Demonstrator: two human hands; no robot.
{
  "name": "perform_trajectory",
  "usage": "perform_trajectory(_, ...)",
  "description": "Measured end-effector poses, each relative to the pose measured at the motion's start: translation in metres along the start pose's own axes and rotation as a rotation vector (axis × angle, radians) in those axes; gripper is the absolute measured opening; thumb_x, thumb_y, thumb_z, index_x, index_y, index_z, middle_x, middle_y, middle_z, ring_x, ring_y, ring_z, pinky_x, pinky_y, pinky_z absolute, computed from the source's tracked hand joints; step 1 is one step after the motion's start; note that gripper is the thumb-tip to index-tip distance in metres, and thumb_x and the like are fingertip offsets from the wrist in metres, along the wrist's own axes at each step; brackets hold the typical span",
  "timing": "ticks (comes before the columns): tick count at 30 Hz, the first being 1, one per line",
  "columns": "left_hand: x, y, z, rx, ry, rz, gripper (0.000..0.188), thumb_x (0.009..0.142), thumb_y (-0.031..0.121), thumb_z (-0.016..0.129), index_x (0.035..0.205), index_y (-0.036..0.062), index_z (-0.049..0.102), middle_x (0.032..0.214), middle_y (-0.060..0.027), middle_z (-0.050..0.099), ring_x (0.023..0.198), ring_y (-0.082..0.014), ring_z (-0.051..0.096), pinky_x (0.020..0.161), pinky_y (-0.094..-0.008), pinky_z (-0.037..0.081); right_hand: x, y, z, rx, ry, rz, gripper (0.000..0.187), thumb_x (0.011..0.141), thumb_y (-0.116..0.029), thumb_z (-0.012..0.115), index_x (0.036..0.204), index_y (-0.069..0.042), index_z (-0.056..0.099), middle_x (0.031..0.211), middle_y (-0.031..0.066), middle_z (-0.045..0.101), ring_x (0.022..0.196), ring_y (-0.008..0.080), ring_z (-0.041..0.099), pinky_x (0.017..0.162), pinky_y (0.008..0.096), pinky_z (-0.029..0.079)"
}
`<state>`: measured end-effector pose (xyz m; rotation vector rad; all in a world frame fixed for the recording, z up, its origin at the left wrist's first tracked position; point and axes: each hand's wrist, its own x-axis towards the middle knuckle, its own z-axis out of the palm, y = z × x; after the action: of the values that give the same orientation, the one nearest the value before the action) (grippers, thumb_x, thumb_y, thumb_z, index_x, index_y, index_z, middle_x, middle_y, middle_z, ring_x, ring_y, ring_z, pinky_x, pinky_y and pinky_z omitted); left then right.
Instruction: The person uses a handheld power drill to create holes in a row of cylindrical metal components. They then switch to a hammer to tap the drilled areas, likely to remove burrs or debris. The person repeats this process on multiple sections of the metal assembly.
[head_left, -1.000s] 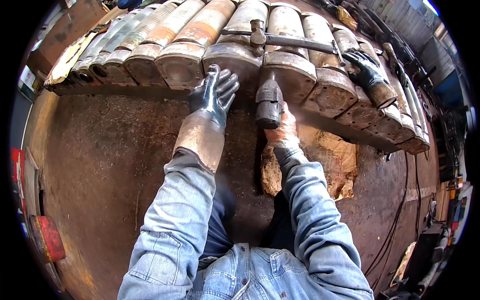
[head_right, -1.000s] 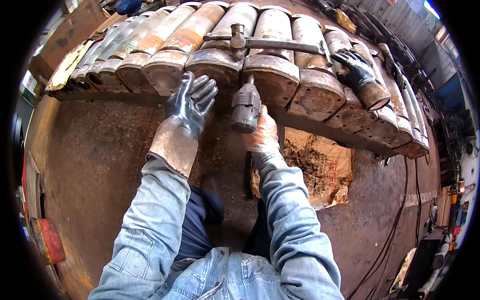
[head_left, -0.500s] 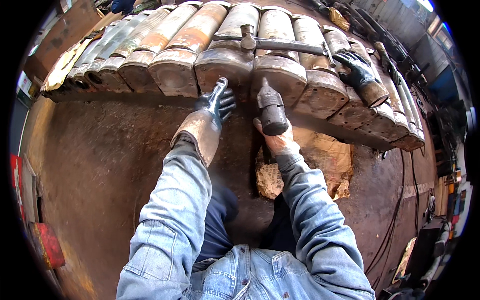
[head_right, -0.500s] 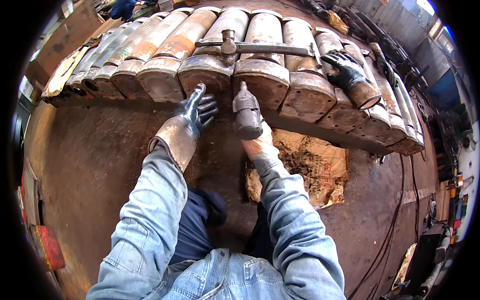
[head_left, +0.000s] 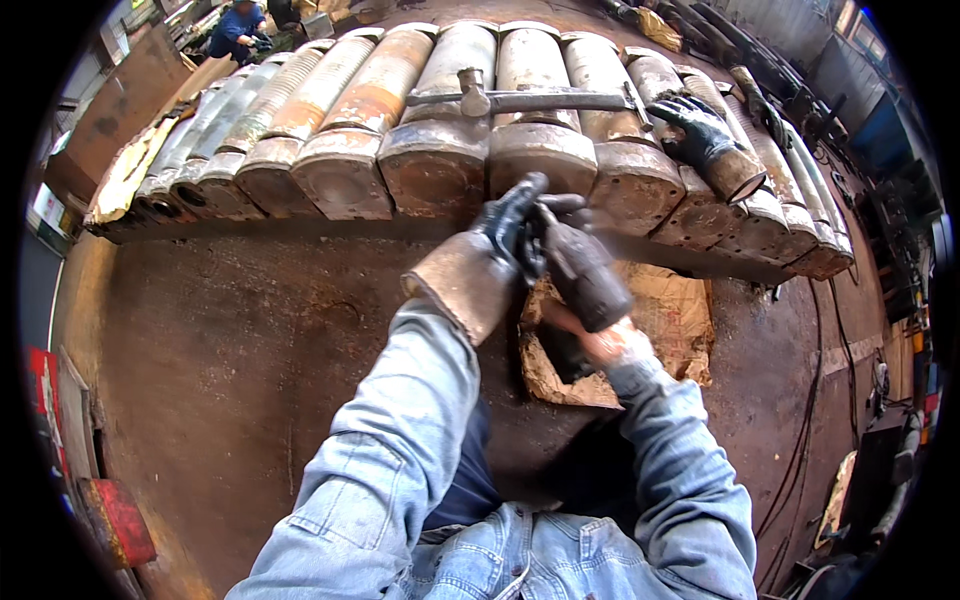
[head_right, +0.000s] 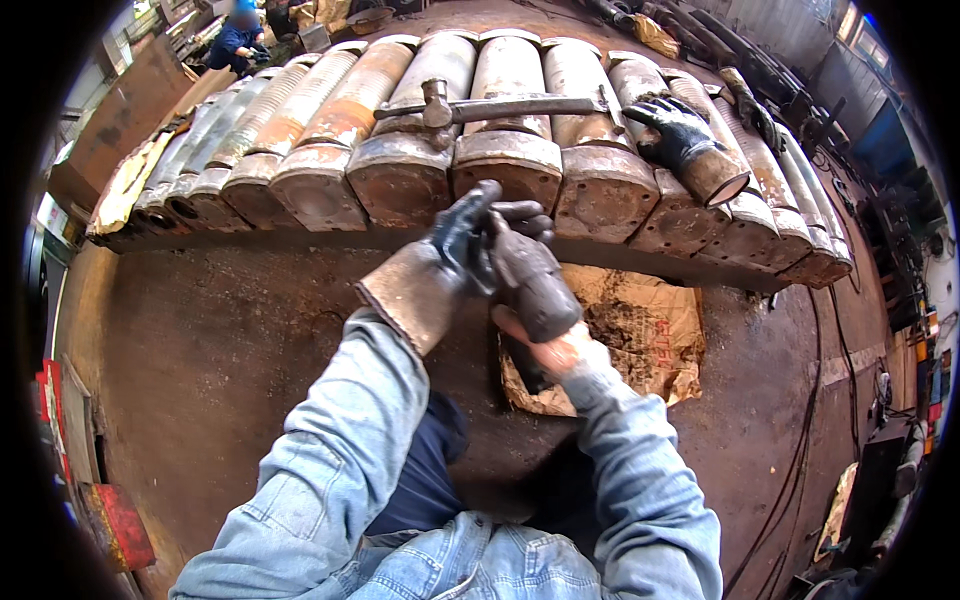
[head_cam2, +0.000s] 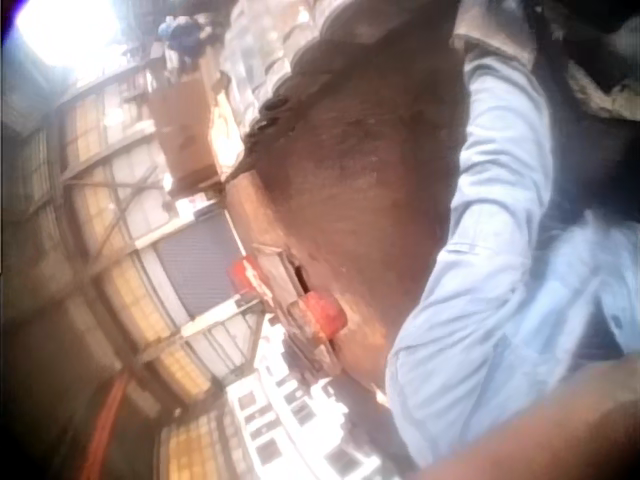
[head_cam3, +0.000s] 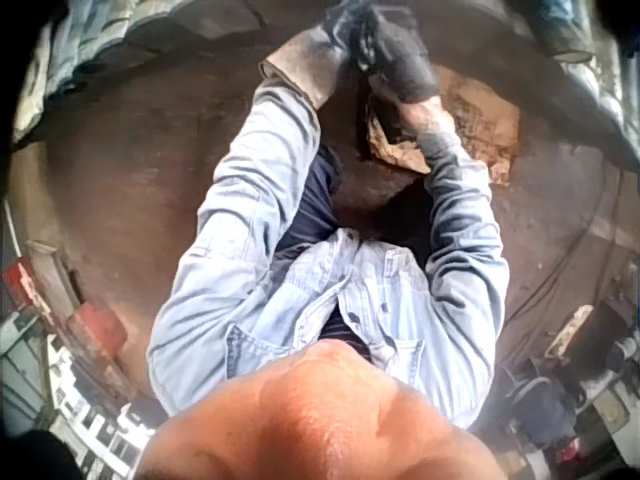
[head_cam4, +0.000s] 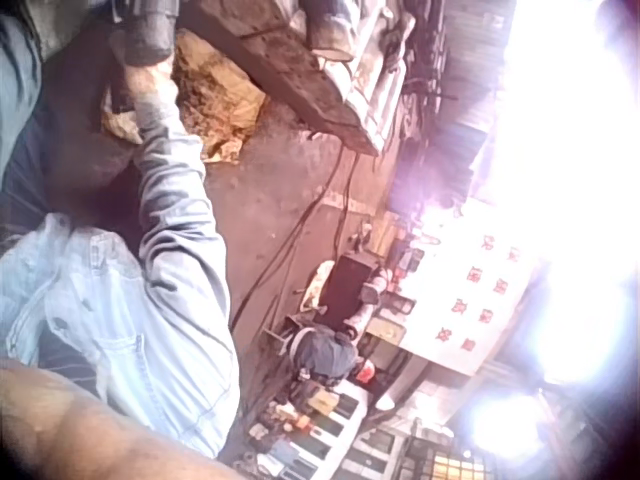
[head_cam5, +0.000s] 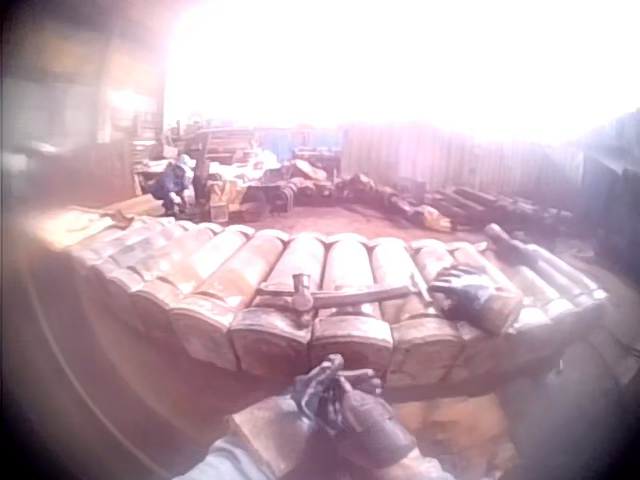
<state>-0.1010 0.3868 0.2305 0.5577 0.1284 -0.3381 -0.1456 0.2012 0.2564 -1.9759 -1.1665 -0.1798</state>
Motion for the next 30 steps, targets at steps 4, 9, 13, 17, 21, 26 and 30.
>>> perform_trajectory(4, -0.006, -0.027, 0.045, -0.012, -0.115, 0.012, 0.053, 0.100, 0.041, 0.063, 0.117, -0.0088, 0.066, 0.113, -0.0260, 0.071, 0.107, -0.0400, 0.070, 0.098, -0.0563, 0.056, -0.035, -0.014, -0.042, 0.067, 0.062, 0.098, 0.071, 0.082, -0.008, 0.080, 0.147, -0.006, 0.050, 0.138, 0.0151, 0.059, 0.128, 0.0282, 0.056, 0.110, 0.0403, 0.044)
perform_trajectory(9, -0.005, -0.056, 0.084, 0.004, -0.020, 0.004, 0.042, 0.103, 0.032, 0.060, 0.115, -0.0082, 0.066, 0.108, -0.0238, 0.073, 0.103, -0.0352, 0.072, 0.094, -0.0485, 0.060, -0.083, -0.026, -0.071, 0.297, 0.069, 0.600, 0.037, 0.089, -0.023, 0.075, 0.118, -0.001, 0.066, 0.093, 0.0069, 0.069, 0.088, 0.0182, 0.065, 0.078, 0.0351, 0.052)
perform_trajectory(13, 0.010, -0.071, 0.100, 0.132, 0.051, 0.056, 0.040, 0.107, 0.031, 0.054, 0.113, -0.0069, 0.066, 0.107, -0.0233, 0.073, 0.099, -0.0334, 0.073, 0.088, -0.0426, 0.062, -0.102, -0.022, -0.090, 0.295, 0.103, 0.631, 0.033, 0.088, -0.021, 0.076, 0.111, -0.001, 0.067, 0.086, 0.0052, 0.067, 0.080, 0.0172, 0.063, 0.073, 0.0351, 0.052)
perform_trajectory(17, 0.017, -0.092, 0.114, -0.050, 0.047, -0.046, 0.040, 0.105, 0.034, 0.056, 0.110, -0.0051, 0.066, 0.104, -0.0210, 0.073, 0.102, -0.0342, 0.071, 0.095, -0.0474, 0.059, -0.118, -0.004, -0.105, 0.267, 0.115, 0.521, 0.041, 0.086, -0.020, 0.078, 0.120, -0.001, 0.063, 0.097, 0.0072, 0.066, 0.089, 0.0194, 0.061, 0.080, 0.0365, 0.050)
perform_trajectory(21, 0.034, -0.110, 0.121, -0.008, 0.056, -0.040, 0.038, 0.103, 0.031, 0.062, 0.105, -0.0057, 0.067, 0.099, -0.0205, 0.073, 0.097, -0.0343, 0.073, 0.089, -0.0476, 0.061, -0.124, 0.000, -0.124, 0.296, 0.112, 0.475, 0.066, 0.086, -0.022, 0.080, 0.144, -0.006, 0.052, 0.138, 0.0142, 0.057, 0.128, 0.0289, 0.053, 0.109, 0.0398, 0.043)
perform_trajectory(26, 0.060, -0.140, 0.132, 0.165, 0.143, 0.095, 0.034, 0.103, 0.027, 0.062, 0.101, -0.0066, 0.066, 0.094, -0.0199, 0.072, 0.090, -0.0341, 0.074, 0.083, -0.0442, 0.064, -0.144, 0.022, -0.136, 0.270, 0.165, 0.490, 0.075, 0.087, -0.023, 0.080, 0.151, -0.008, 0.046, 0.147, 0.0152, 0.053, 0.138, 0.0298, 0.050, 0.116, 0.0402, 0.040)
perform_trajectory(30, 0.079, -0.146, 0.127, -0.185, 0.076, -0.212, 0.030, 0.104, 0.026, 0.055, 0.103, -0.0030, 0.065, 0.096, -0.0183, 0.071, 0.091, -0.0355, 0.069, 0.089, -0.0504, 0.058, -0.151, 0.023, -0.144, 0.484, 0.148, 0.709, 0.072, 0.085, -0.017, 0.081, 0.148, -0.006, 0.048, 0.134, 0.0117, 0.058, 0.121, 0.0234, 0.057, 0.103, 0.0376, 0.048)
